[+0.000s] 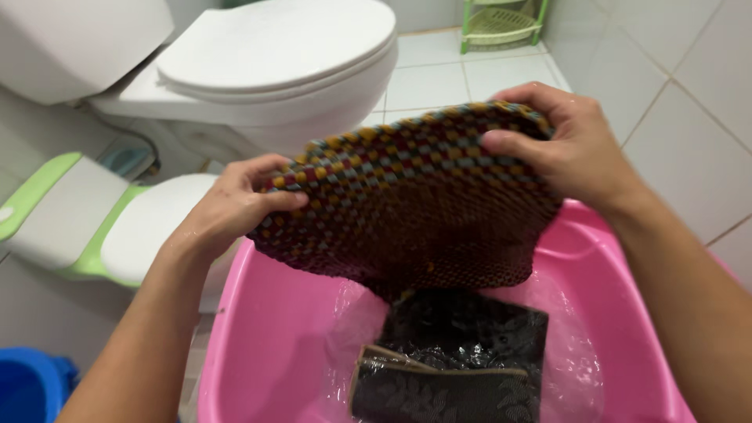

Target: The person washes two cloths by hand in a pink plastic basin placed on the bathroom floor. They submerge, scrub, and wring out a patterned cloth and a dark striped cloth, using a blue bucket and scoop to transfer water between containers.

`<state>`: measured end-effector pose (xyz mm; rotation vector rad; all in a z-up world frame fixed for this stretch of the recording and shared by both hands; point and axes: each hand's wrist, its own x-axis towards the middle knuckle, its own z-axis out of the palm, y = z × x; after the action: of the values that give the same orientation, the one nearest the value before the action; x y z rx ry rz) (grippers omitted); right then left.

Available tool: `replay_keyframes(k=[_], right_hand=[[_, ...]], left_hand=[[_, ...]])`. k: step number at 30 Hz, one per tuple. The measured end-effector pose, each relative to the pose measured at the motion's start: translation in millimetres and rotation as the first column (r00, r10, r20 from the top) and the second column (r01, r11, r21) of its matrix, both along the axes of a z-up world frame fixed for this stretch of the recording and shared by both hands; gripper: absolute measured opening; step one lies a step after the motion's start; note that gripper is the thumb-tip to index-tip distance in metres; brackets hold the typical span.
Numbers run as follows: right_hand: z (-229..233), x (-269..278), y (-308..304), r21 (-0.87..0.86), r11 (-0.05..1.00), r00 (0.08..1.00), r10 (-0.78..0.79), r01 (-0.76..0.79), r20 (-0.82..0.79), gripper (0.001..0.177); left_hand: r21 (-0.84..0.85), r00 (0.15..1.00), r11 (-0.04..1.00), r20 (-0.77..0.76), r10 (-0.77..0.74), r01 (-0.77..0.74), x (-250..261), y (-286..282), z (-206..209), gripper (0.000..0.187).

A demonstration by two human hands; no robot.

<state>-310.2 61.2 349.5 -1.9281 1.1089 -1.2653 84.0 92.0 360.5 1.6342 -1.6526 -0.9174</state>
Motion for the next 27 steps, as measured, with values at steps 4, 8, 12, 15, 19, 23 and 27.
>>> replay_keyframes(k=[4,8,12,15,19,23,27], right_hand=[[-65.7,-21.3,-18.6,0.491,0.869,0.988,0.121,-0.059,-0.096,0.034],[-217.5,-7.9,-30.3,0.442,0.876,0.814,0.109,0.192,-0.57,0.043],[-309.0,10.0,-13.3,0.398,0.862,0.613,0.136,0.313,-0.778,0.055],[-329.1,43.2,3.9,0.237,0.867,0.583,-0.074,0.438,-0.809,0.074],[-367.0,88.8,52.4,-0.12,0.978,0.381,-0.177,0.169,-0.908,0.078],[-379.3,60.1,5.5,-0.076,0.994,0.523,-0.109,0.084,-0.845,0.076],[-393.3,72.2,-14.7,-0.249,0.941,0.535,-0.334,0.227,-0.776,0.072]], left_hand=[[0.289,0.963,0.93,0.08,-0.258,0.225,15.0,-15.2,-71.1,0.048],[0.335,0.926,0.917,0.228,-0.301,0.216,-7.1,-35.9,-216.7,0.056],[0.376,0.874,0.9,0.486,0.012,-0.221,-40.8,-26.8,-300.5,0.072],[0.343,0.812,0.869,0.574,0.107,-0.357,-99.2,1.9,-337.6,0.093],[0.034,0.805,0.999,0.591,-0.039,0.023,-136.4,33.6,-368.8,0.057],[0.175,0.834,0.983,0.535,-0.136,0.048,-87.1,1.3,-376.9,0.059],[-0.232,0.672,0.962,0.69,0.269,-0.147,-86.1,-36.7,-397.6,0.061]])
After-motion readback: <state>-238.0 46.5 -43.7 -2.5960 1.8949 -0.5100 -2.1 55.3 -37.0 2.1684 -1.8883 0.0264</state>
